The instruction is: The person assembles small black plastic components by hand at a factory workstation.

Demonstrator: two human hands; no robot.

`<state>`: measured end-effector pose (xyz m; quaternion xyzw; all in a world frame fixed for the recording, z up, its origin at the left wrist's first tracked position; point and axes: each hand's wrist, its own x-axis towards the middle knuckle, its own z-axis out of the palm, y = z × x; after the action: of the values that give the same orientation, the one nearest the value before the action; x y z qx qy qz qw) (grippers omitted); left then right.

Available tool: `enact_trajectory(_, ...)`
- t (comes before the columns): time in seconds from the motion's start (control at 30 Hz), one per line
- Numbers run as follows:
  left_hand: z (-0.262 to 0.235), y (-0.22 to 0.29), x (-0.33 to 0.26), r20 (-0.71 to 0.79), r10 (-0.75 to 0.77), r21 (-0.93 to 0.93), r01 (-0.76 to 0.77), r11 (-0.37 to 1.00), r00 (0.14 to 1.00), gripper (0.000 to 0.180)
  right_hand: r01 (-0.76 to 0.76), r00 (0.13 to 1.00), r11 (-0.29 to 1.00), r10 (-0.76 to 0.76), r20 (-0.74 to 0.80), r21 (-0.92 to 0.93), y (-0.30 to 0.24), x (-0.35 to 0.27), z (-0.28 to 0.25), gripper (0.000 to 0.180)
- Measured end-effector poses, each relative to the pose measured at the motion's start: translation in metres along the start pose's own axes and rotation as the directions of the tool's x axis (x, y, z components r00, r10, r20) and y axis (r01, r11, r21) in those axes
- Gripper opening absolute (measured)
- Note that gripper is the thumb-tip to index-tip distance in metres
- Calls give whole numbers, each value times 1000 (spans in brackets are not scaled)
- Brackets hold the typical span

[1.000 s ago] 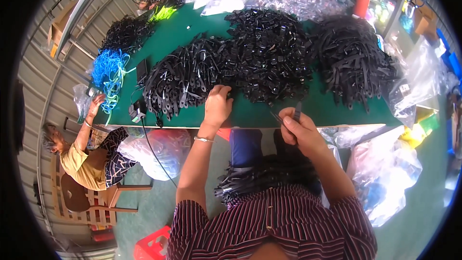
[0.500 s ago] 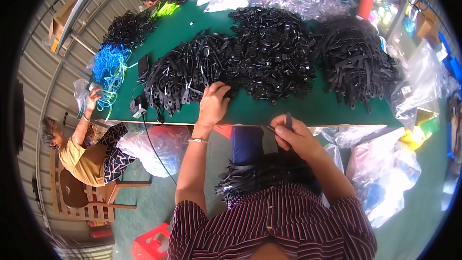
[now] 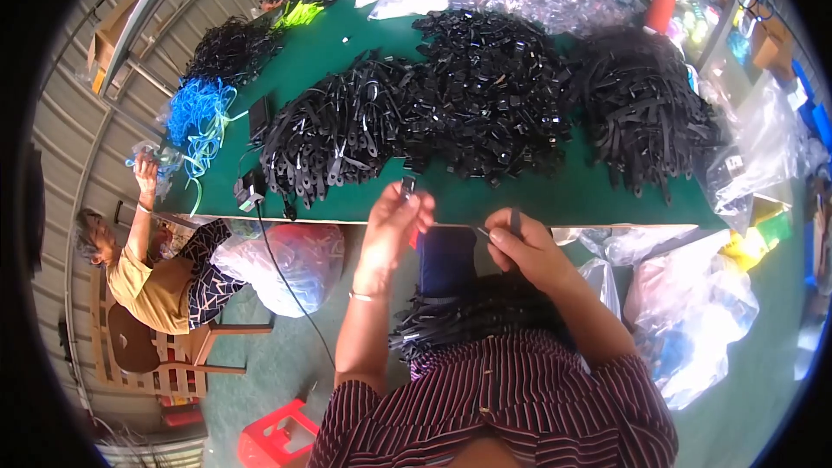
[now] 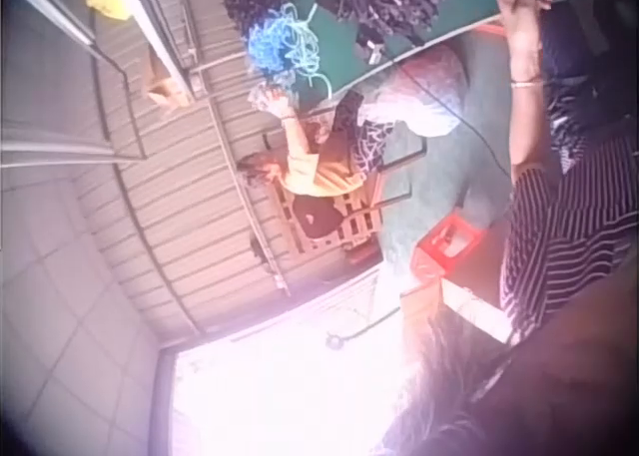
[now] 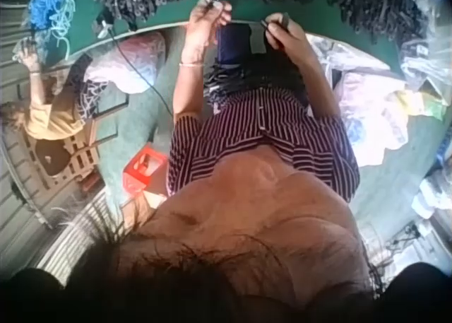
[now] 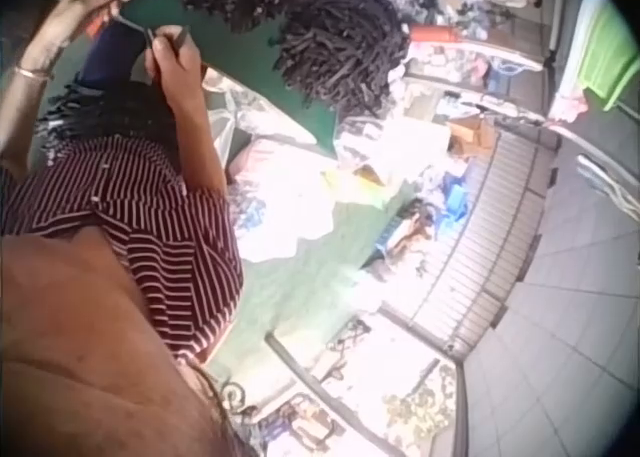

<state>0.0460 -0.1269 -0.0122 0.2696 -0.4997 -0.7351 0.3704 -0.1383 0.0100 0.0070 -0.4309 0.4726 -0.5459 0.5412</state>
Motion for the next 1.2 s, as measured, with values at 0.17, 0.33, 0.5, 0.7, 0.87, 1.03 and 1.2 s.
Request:
enact_trajectory(0.17, 43, -6, -42, 100, -2, -247, 27, 969, 995, 33, 64, 998, 996, -63, 25, -58, -5, 2, 11, 12)
enact_trajectory(0.33, 57, -13, -62, -4, 80, -194, -80, 978, 997, 40, 44, 996, 999, -45, 75, 22, -5, 4, 15, 12)
enact_trajectory(0.5, 61, -10, -72, 27, 99, -315, -86, 945, 995, 33, -96, 981, 982, 65, 185, 162, -5, 3, 24, 12)
enact_trajectory(0.7, 57, -17, -76, 100, 56, -379, -14, 925, 993, 33, -141, 978, 989, 131, 163, 52, -5, 3, 25, 13)
enact_trajectory(0.87, 57, -17, -77, 133, 30, -394, 25, 919, 991, 33, -128, 973, 992, 125, 192, 5, -3, 4, 21, 10)
enact_trajectory(1.03, 57, -19, -78, 143, -38, -417, 95, 904, 989, 34, -63, 977, 998, 55, 205, 31, -5, 4, 23, 10)
enact_trajectory(1.2, 58, -14, -79, -70, -5, -2, 4, 1000, 998, 29, 237, 971, 947, -225, 79, -218, -2, 3, 30, 11)
